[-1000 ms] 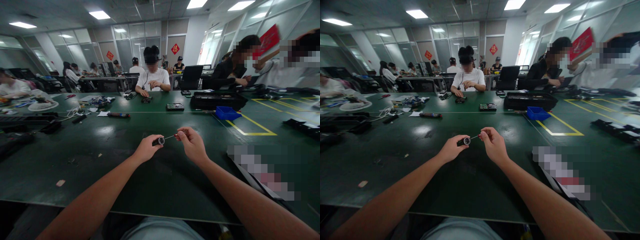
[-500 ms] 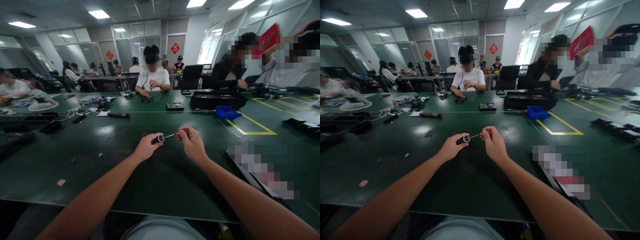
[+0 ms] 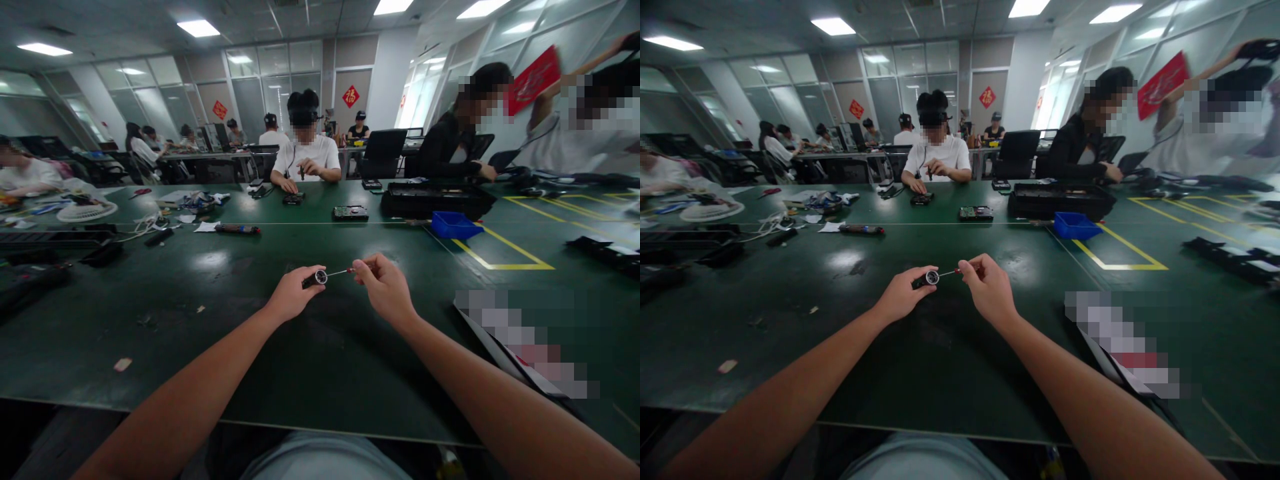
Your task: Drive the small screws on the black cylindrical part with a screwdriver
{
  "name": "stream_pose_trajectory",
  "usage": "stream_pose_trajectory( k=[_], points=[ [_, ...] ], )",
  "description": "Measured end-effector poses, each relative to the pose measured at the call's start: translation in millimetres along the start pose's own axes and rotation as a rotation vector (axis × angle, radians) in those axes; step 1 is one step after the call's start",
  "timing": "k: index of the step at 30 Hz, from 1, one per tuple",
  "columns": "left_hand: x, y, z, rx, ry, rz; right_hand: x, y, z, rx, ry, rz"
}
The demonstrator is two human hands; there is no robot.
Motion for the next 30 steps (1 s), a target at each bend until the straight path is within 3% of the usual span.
stream_pose_trajectory(
  k=[4, 11, 19, 27, 30],
  points=[
    [-0.5, 1.7, -0.1, 0.003, -0.01, 0.014, -0.8, 4.7, -1.7, -0.005, 0.012, -0.071],
    [0.6, 3.1, 0.3, 0.029, -0.014, 0.022, 6.1, 3.8, -3.2, -0.096, 0.044, 0.027],
    [1.2, 1.4, -0.2, 0.038, 0.011, 0.031, 5.2, 4.9, -2.0, -0.049, 0.078, -0.058],
    [1.3, 3.1, 0.3, 0.017, 0.002, 0.042, 10.1, 2.5, -4.5, -0.068, 0.135, 0.006],
    [1.4, 3.4, 0.3, 0.02, 0.005, 0.039, 9.2, 3.3, -5.0, -0.058, 0.103, 0.023]
  ],
)
Point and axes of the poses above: each hand's wrist, its own z-axis towards the middle knuckle, its own x-axis out of the palm, y = z × x, the point moved 6 cm from there along z, towards the middle knuckle, and after that the axes turned 2 degrees about y, right-handed, at the moved point
